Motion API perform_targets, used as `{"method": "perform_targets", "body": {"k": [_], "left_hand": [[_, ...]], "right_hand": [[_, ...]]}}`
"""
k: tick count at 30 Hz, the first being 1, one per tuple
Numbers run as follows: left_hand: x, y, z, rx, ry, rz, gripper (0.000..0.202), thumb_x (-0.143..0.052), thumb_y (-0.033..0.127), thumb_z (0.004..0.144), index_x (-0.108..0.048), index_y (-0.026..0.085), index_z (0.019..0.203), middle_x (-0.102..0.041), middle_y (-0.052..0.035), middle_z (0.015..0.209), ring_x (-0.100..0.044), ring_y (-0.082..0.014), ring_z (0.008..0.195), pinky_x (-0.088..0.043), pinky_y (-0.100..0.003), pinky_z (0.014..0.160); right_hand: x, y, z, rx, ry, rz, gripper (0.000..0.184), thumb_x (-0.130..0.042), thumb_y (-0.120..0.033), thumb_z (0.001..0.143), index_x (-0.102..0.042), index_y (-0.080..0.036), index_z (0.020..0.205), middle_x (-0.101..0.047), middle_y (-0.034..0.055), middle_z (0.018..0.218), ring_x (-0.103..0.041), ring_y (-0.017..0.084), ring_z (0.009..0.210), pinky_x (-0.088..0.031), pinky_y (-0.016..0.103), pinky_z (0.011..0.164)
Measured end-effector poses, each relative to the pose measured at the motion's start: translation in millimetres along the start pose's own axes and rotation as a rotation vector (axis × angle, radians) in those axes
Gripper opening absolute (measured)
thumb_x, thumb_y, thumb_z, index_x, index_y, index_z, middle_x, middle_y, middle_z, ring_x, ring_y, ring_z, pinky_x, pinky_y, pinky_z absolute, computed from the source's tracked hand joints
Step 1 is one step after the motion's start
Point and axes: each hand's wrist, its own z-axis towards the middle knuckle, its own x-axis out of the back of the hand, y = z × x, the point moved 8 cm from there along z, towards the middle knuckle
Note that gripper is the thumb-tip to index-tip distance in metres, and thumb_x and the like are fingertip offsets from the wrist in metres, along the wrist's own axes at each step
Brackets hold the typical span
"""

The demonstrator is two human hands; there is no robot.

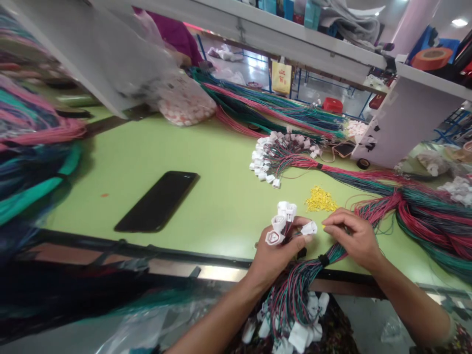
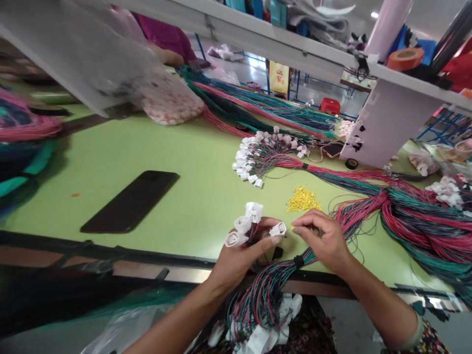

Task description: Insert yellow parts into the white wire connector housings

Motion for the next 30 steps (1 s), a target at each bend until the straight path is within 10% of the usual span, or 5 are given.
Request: {"method": "perform_targets", "body": {"k": [6, 19, 30], "left_hand": [[-0.9, 5, -6, -0.096, 0.013, 0.058, 0.020, -0.077, 0.029, 0.073, -0.074, 0.021, 0.091, -0.075, -0.0047, 0.081, -0.064, -0.0187, 0.070, -0.052, -0.033, 0.065], [0.3, 8, -10, -0.199, 0.028, 0.139, 0.017, -0.074, 0.026, 0.076, -0.075, 0.023, 0.093, -0.077, -0.0060, 0.083, -0.070, -0.0215, 0.075, -0.056, -0.037, 0.072], [-3.3, 7, -10, -0.219, 0.017, 0.193, 0.017, -0.072, 0.029, 0.079, -0.076, 0.021, 0.094, -0.074, -0.0051, 0.074, -0.068, -0.0202, 0.068, -0.055, -0.035, 0.065]], "right_hand": [[-5, -53, -6, 0.167, 0.030, -0.032, 0.010, -0.063, -0.015, 0.094, -0.071, -0.020, 0.097, -0.068, 0.0026, 0.086, -0.064, 0.015, 0.078, -0.051, 0.027, 0.070], [-8, -57, -7, 0.290, 0.005, -0.151, 0.014, -0.060, -0.011, 0.095, -0.071, -0.019, 0.100, -0.068, 0.0042, 0.087, -0.064, 0.016, 0.080, -0.052, 0.028, 0.070], [-11, -18, 1, -0.063, 0.006, 0.242, 0.004, -0.073, -0.027, 0.086, -0.073, -0.023, 0.087, -0.070, 0.0022, 0.082, -0.065, 0.016, 0.077, -0.054, 0.028, 0.067]]}}
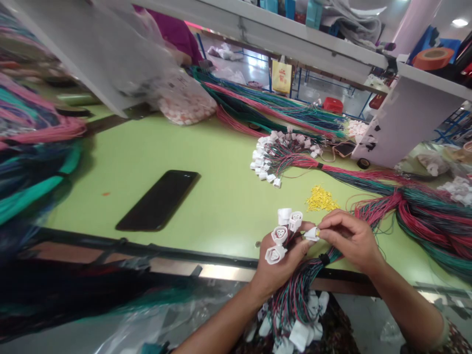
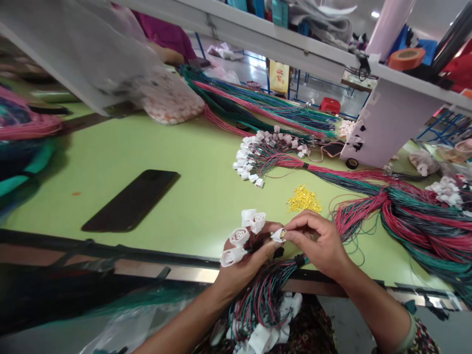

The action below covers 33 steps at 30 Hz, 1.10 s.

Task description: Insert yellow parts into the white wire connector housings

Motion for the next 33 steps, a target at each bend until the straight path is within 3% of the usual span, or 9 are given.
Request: {"method": "perform_targets", "body": {"k": [6, 13, 18, 22, 24, 27, 29, 31, 33], "left_hand": [[-0.6, 2, -1, -0.004, -0.005, 0.019, 0.017, -0.070, 0.029, 0.079, -0.076, 0.019, 0.092, -0.075, -0.0064, 0.075, -0.066, -0.0195, 0.065, -0.056, -0.034, 0.063], [-1.0, 1, 0, -0.017, -0.006, 0.078, 0.018, -0.071, 0.029, 0.078, -0.076, 0.017, 0.092, -0.072, -0.0045, 0.067, -0.064, -0.0194, 0.061, -0.054, -0.034, 0.060], [0.6, 5, 2, 0.010, 0.021, 0.111, 0.012, -0.072, 0.028, 0.078, -0.075, 0.018, 0.084, -0.069, -0.0044, 0.067, -0.063, -0.0198, 0.063, -0.053, -0.036, 0.064], [6.6, 3, 6, 0.095, 0.035, -0.113, 0.024, -0.071, 0.029, 0.078, -0.075, 0.021, 0.100, -0.073, -0.0062, 0.088, -0.067, -0.0229, 0.084, -0.055, -0.036, 0.077], [10.6, -1, 9, 0.147, 0.064, -0.207, 0.025, -0.067, 0.035, 0.084, -0.075, 0.022, 0.105, -0.072, -0.0048, 0.083, -0.066, -0.0198, 0.079, -0.053, -0.032, 0.071], [9.2, -5, 15, 0.185, 0.049, -0.221, 0.030, -0.060, 0.043, 0.091, -0.075, 0.021, 0.104, -0.066, -0.0020, 0.072, -0.047, -0.0103, 0.051, -0.040, -0.026, 0.049], [5.9, -6, 17, 0.187, 0.023, -0.200, 0.031, -0.061, 0.043, 0.090, -0.075, 0.020, 0.105, -0.067, -0.0023, 0.077, -0.036, -0.0077, 0.046, -0.032, -0.026, 0.045], [2.4, -4, 17, 0.181, -0.012, -0.149, 0.031, -0.061, 0.043, 0.089, -0.076, 0.019, 0.104, -0.066, -0.0025, 0.077, -0.035, -0.0081, 0.046, -0.031, -0.027, 0.045], [-1.0, -2, 16, 0.157, -0.060, -0.041, 0.030, -0.060, 0.042, 0.089, -0.078, 0.018, 0.093, -0.066, -0.0025, 0.073, -0.039, -0.0096, 0.047, -0.034, -0.027, 0.048]], "right_hand": [[-4, 18, 0, -0.133, -0.008, 0.165, 0.015, -0.080, -0.034, 0.079, -0.072, -0.021, 0.083, -0.069, 0.0015, 0.079, -0.064, 0.014, 0.073, -0.054, 0.026, 0.065], [-6, 22, 0, -0.222, -0.041, 0.184, 0.019, -0.081, -0.034, 0.077, -0.071, -0.020, 0.084, -0.071, 0.0011, 0.077, -0.066, 0.013, 0.070, -0.056, 0.025, 0.064], [-5, 12, -2, -0.061, -0.012, -0.015, 0.023, -0.080, -0.028, 0.078, -0.071, -0.022, 0.098, -0.069, 0.0027, 0.091, -0.064, 0.014, 0.074, -0.055, 0.026, 0.065], [-1, -1, -9, 0.051, 0.047, -0.130, 0.013, -0.069, -0.019, 0.085, -0.066, -0.021, 0.098, -0.069, 0.0036, 0.090, -0.065, 0.015, 0.076, -0.055, 0.028, 0.068], [-17, -9, -19, 0.094, -0.120, -0.116, 0.014, -0.065, -0.017, 0.086, -0.064, -0.022, 0.100, -0.070, 0.0034, 0.089, -0.067, 0.015, 0.076, -0.056, 0.027, 0.068], [-61, -32, -52, 0.283, -0.623, -0.118, 0.011, -0.065, -0.020, 0.087, -0.063, -0.024, 0.098, -0.073, 0.0029, 0.090, -0.069, 0.015, 0.082, -0.057, 0.025, 0.072], [-76, -42, -73, 0.392, -0.844, -0.112, 0.005, -0.062, -0.020, 0.090, -0.064, -0.024, 0.092, -0.074, 0.0015, 0.088, -0.069, 0.012, 0.080, -0.056, 0.021, 0.070], [-74, -42, -72, 0.372, -0.832, -0.090, 0.007, -0.062, -0.021, 0.092, -0.065, -0.024, 0.087, -0.072, 0.0005, 0.086, -0.068, 0.010, 0.075, -0.054, 0.019, 0.065], [-53, -35, -48, 0.265, -0.557, -0.080, 0.011, -0.064, -0.024, 0.093, -0.067, -0.025, 0.082, -0.069, -0.0006, 0.081, -0.065, 0.010, 0.071, -0.052, 0.020, 0.062]]}}
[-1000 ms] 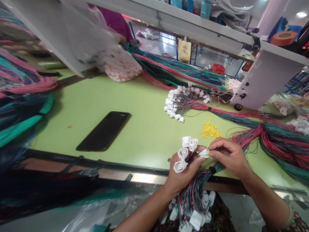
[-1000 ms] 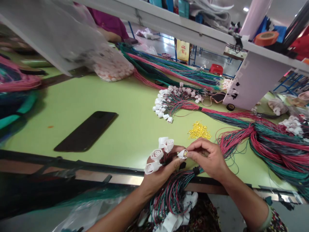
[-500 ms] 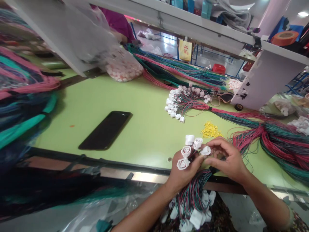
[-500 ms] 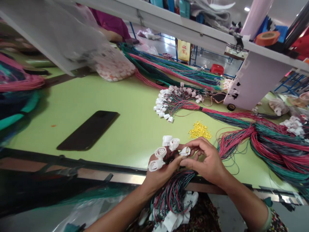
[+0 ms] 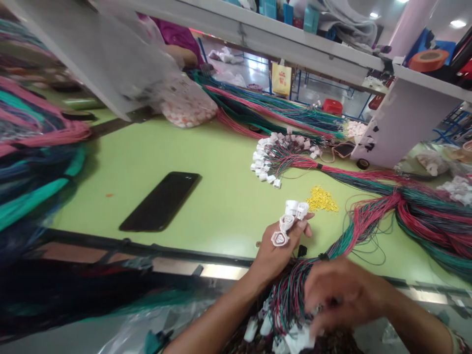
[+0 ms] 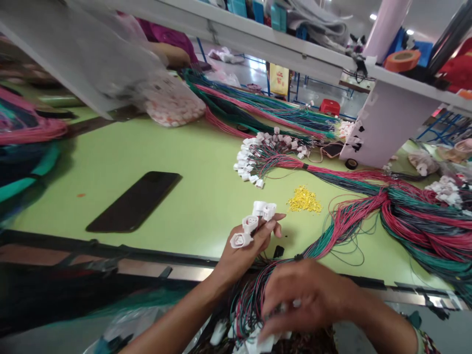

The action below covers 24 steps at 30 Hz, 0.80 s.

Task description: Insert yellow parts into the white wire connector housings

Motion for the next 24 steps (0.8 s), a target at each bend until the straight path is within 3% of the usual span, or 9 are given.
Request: {"method": "perform_targets", "body": {"k": [3, 5, 8, 10, 13, 15, 18, 20, 24], "left_hand": [[-5.5, 7, -5, -0.086, -0.055, 0.160, 0.032, -0.056, 0.040, 0.090, -0.075, 0.019, 0.077, -0.067, -0.0035, 0.071, -0.049, -0.0133, 0.053, -0.040, -0.028, 0.054], [-9.7, 13, -7, -0.151, -0.091, 0.211, 0.031, -0.054, 0.036, 0.090, -0.072, 0.019, 0.072, -0.066, -0.0032, 0.067, -0.053, -0.0150, 0.057, -0.043, -0.028, 0.056], [-12.0, 17, -8, -0.183, -0.107, 0.210, 0.023, -0.059, 0.033, 0.087, -0.071, 0.019, 0.073, -0.064, -0.0027, 0.067, -0.054, -0.0154, 0.059, -0.044, -0.029, 0.058], [-10.3, 16, -5, -0.137, -0.093, 0.131, 0.019, -0.067, 0.035, 0.084, -0.074, 0.018, 0.089, -0.068, -0.0036, 0.072, -0.057, -0.0167, 0.064, -0.047, -0.030, 0.060], [-9.8, 8, 0, -0.006, -0.085, -0.060, 0.038, -0.075, 0.039, 0.077, -0.075, 0.016, 0.108, -0.071, -0.0044, 0.073, -0.060, -0.0170, 0.063, -0.049, -0.030, 0.059], [-9.9, 4, 3, 0.068, -0.060, -0.150, 0.038, -0.077, 0.039, 0.075, -0.077, 0.016, 0.104, -0.071, -0.0042, 0.069, -0.058, -0.0151, 0.056, -0.047, -0.028, 0.053], [-4.8, 2, 4, 0.102, 0.040, -0.207, 0.033, -0.081, 0.035, 0.070, -0.078, 0.017, 0.097, -0.076, -0.0073, 0.082, -0.063, -0.0167, 0.065, -0.047, -0.027, 0.054], [-1.8, 0, 3, 0.124, 0.081, -0.232, 0.031, -0.082, 0.033, 0.068, -0.078, 0.017, 0.095, -0.077, -0.0077, 0.086, -0.066, -0.0183, 0.072, -0.050, -0.029, 0.059], [-1.8, -6, 2, 0.167, 0.057, -0.244, 0.028, -0.081, 0.033, 0.069, -0.078, 0.018, 0.093, -0.075, -0.0054, 0.075, -0.066, -0.0189, 0.069, -0.050, -0.030, 0.057]], "right_hand": [[57, 27, -3, -0.198, 0.538, -0.056, 0.006, -0.071, -0.027, 0.088, -0.069, -0.025, 0.093, -0.067, 0.0002, 0.083, -0.060, 0.012, 0.067, -0.050, 0.023, 0.057], [72, 40, -2, -0.260, 0.665, -0.022, 0.022, -0.074, -0.030, 0.085, -0.067, -0.023, 0.105, -0.070, 0.0032, 0.092, -0.061, 0.012, 0.068, -0.050, 0.024, 0.056], [73, 48, 10, -0.248, 0.603, 0.063, 0.019, -0.073, -0.031, 0.086, -0.070, -0.022, 0.102, -0.072, 0.0050, 0.095, -0.066, 0.016, 0.080, -0.055, 0.028, 0.066], [76, 45, 14, -0.211, 0.583, 0.060, 0.012, -0.072, -0.030, 0.087, -0.072, -0.022, 0.095, -0.073, 0.0051, 0.094, -0.068, 0.018, 0.088, -0.057, 0.032, 0.077], [81, 36, 17, -0.135, 0.500, 0.012, 0.008, -0.072, -0.029, 0.089, -0.075, -0.022, 0.093, -0.075, 0.0058, 0.096, -0.069, 0.020, 0.095, -0.057, 0.038, 0.086], [87, 37, 16, -0.126, 0.446, 0.004, 0.012, -0.067, -0.030, 0.093, -0.076, -0.023, 0.096, -0.073, 0.0072, 0.106, -0.069, 0.019, 0.094, -0.059, 0.036, 0.082], [113, 53, 2, -0.189, 0.551, -0.101, 0.015, -0.063, -0.031, 0.095, -0.074, -0.022, 0.098, -0.068, 0.0082, 0.114, -0.067, 0.017, 0.091, -0.058, 0.031, 0.070], [128, 69, -11, -0.250, 0.611, -0.305, 0.011, -0.064, -0.027, 0.092, -0.073, -0.020, 0.093, -0.069, 0.0064, 0.098, -0.065, 0.019, 0.087, -0.054, 0.030, 0.069], [121, 115, -27, -0.498, 0.323, -0.654, 0.012, -0.061, -0.014, 0.088, -0.071, -0.019, 0.089, -0.068, 0.0040, 0.087, -0.063, 0.018, 0.078, -0.048, 0.031, 0.074]]}}
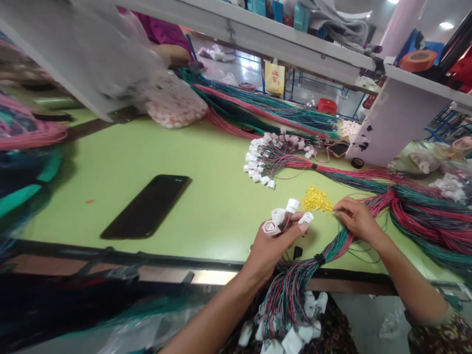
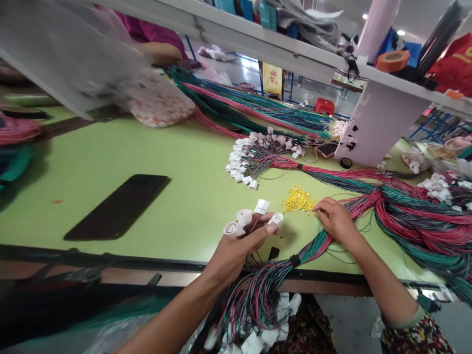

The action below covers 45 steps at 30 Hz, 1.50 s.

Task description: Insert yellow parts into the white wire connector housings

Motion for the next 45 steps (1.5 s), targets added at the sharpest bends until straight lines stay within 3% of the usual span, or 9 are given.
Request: {"method": "perform_targets", "body": {"k": [3, 9, 14, 19, 23, 29, 34, 38, 45], "left_hand": [[-1.7, -2, 0, 0.001, -0.034, 0.010, 0.026, -0.080, 0.032, 0.070, -0.078, 0.019, 0.092, -0.075, -0.0051, 0.074, -0.065, -0.0198, 0.068, -0.049, -0.031, 0.055], [-0.9, -4, 1, 0.004, -0.022, 0.028, 0.025, -0.079, 0.034, 0.071, -0.078, 0.020, 0.092, -0.074, -0.0045, 0.073, -0.066, -0.0199, 0.070, -0.052, -0.032, 0.058], [2.9, -9, 2, -0.032, -0.007, 0.092, 0.025, -0.080, 0.031, 0.071, -0.079, 0.019, 0.092, -0.077, -0.0062, 0.084, -0.068, -0.0201, 0.075, -0.054, -0.035, 0.070], [2.1, -14, 2, -0.038, -0.033, 0.147, 0.028, -0.079, 0.035, 0.073, -0.079, 0.020, 0.097, -0.073, -0.0039, 0.075, -0.067, -0.0207, 0.073, -0.054, -0.035, 0.068], [2.6, -15, 0, -0.035, -0.037, 0.130, 0.027, -0.079, 0.036, 0.074, -0.079, 0.021, 0.097, -0.072, -0.0047, 0.077, -0.067, -0.0226, 0.079, -0.053, -0.035, 0.070], [6.6, -21, 3, -0.040, -0.013, 0.120, 0.029, -0.079, 0.036, 0.073, -0.078, 0.019, 0.096, -0.074, -0.0057, 0.081, -0.066, -0.0219, 0.078, -0.052, -0.035, 0.071], [6.3, -24, 5, -0.009, -0.009, 0.100, 0.031, -0.080, 0.037, 0.071, -0.079, 0.019, 0.096, -0.076, -0.0073, 0.093, -0.065, -0.0210, 0.080, -0.051, -0.039, 0.082], [5.7, -23, 4, -0.009, -0.007, 0.091, 0.028, -0.079, 0.035, 0.072, -0.079, 0.021, 0.097, -0.075, -0.0072, 0.096, -0.065, -0.0218, 0.086, -0.050, -0.041, 0.088], [7.1, -28, 5, -0.043, -0.027, 0.140, 0.031, -0.079, 0.037, 0.073, -0.078, 0.020, 0.099, -0.071, -0.0052, 0.082, -0.059, -0.0174, 0.069, -0.048, -0.035, 0.070]], "right_hand": [[-13, 9, -4, -0.037, -0.066, -0.179, 0.011, -0.062, -0.013, 0.088, -0.071, -0.019, 0.086, -0.069, 0.0057, 0.089, -0.062, 0.021, 0.084, -0.044, 0.032, 0.078], [-21, 5, -1, -0.105, -0.067, -0.280, 0.015, -0.066, -0.028, 0.090, -0.068, -0.019, 0.079, -0.067, 0.0070, 0.081, -0.060, 0.023, 0.078, -0.039, 0.032, 0.072], [-31, 8, 1, -0.094, -0.076, -0.287, 0.014, -0.060, -0.019, 0.093, -0.069, -0.019, 0.082, -0.071, 0.0065, 0.086, -0.062, 0.022, 0.084, -0.039, 0.032, 0.078], [-33, 4, -2, -0.050, -0.078, -0.276, 0.015, -0.056, -0.016, 0.094, -0.069, -0.017, 0.087, -0.070, 0.0077, 0.088, -0.062, 0.023, 0.085, -0.041, 0.032, 0.079], [-38, -8, -6, 0.061, -0.152, -0.254, 0.014, -0.058, -0.016, 0.094, -0.068, -0.018, 0.086, -0.068, 0.0063, 0.086, -0.060, 0.022, 0.085, -0.041, 0.032, 0.078], [-47, -33, -15, 0.409, -0.235, -0.182, 0.018, -0.054, -0.019, 0.098, -0.071, -0.019, 0.092, -0.067, 0.0074, 0.084, -0.059, 0.022, 0.081, -0.041, 0.033, 0.076], [-34, -19, -14, 0.203, -0.074, -0.024, 0.015, -0.055, -0.017, 0.097, -0.070, -0.019, 0.096, -0.068, 0.0076, 0.090, -0.062, 0.020, 0.083, -0.044, 0.031, 0.075], [-38, -13, -19, 0.016, -0.089, -0.025, 0.004, -0.069, -0.021, 0.089, -0.068, -0.019, 0.086, -0.067, 0.0041, 0.084, -0.062, 0.019, 0.076, -0.044, 0.029, 0.070], [-52, -22, -19, 0.060, -0.106, -0.058, 0.009, -0.065, -0.016, 0.091, -0.071, -0.019, 0.084, -0.069, 0.0055, 0.084, -0.064, 0.021, 0.081, -0.045, 0.032, 0.075]]}}
